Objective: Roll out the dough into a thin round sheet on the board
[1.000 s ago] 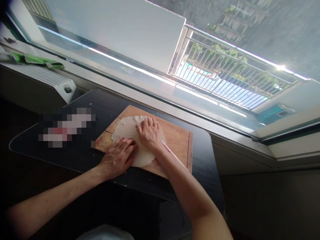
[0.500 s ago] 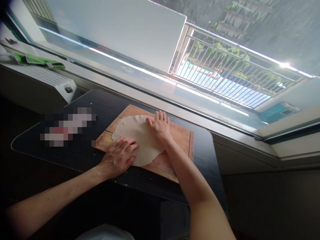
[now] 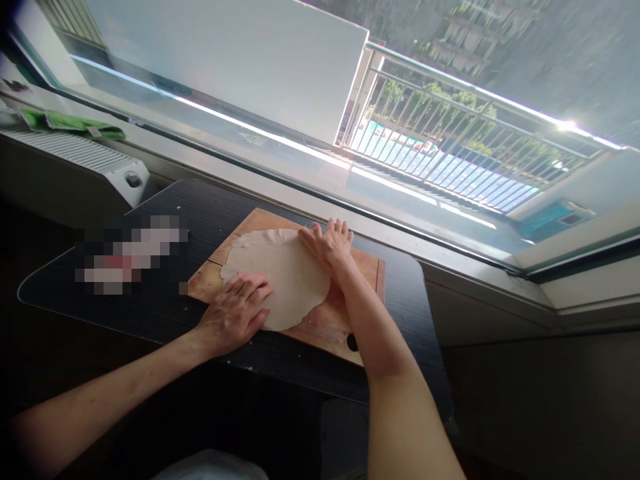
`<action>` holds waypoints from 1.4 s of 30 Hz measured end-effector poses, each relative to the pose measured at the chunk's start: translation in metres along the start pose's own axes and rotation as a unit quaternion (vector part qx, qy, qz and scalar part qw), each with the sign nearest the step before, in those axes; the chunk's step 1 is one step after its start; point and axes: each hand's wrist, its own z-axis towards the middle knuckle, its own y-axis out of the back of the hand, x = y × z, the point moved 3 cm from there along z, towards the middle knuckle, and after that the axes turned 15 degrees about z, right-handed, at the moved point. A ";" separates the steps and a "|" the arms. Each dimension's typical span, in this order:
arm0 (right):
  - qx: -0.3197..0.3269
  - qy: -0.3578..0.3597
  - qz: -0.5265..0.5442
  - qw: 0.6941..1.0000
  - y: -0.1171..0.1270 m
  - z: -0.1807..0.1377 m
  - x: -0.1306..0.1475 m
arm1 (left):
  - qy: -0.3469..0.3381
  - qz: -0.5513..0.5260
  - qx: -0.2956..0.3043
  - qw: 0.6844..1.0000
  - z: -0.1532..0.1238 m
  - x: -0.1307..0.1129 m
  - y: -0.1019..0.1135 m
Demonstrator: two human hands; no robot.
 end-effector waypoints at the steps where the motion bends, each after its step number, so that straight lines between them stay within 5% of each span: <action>1: 0.001 -0.016 0.003 1.000 0.002 0.002 -0.003 | 0.001 -0.001 0.000 1.000 0.000 0.000 0.000; 7: 0.055 0.155 0.009 0.986 -0.021 -0.040 0.028 | 0.007 -0.011 0.002 1.000 0.001 0.000 0.001; 12: -0.017 0.049 -0.042 0.998 0.000 -0.008 0.009 | -0.002 -0.004 0.000 1.000 0.000 0.000 -0.001; 16: -0.062 0.066 -0.070 0.993 0.029 -0.009 -0.002 | -0.003 0.010 -0.009 1.000 0.000 0.000 -0.001; 22: 0.020 0.122 -0.102 0.987 0.037 -0.075 -0.010 | -0.003 0.009 -0.022 1.000 0.000 0.001 -0.002; 33: 0.102 0.254 -0.050 0.961 0.059 -0.112 -0.056 | 0.065 -0.026 -0.069 0.995 -0.001 0.010 0.002; 37: 0.111 0.238 -0.021 0.965 0.052 -0.111 -0.056 | 0.051 -0.028 -0.056 0.997 0.000 0.010 0.000; 42: 0.007 0.136 0.005 0.991 0.025 -0.073 -0.013 | 0.052 -0.035 -0.068 0.996 0.001 0.010 0.000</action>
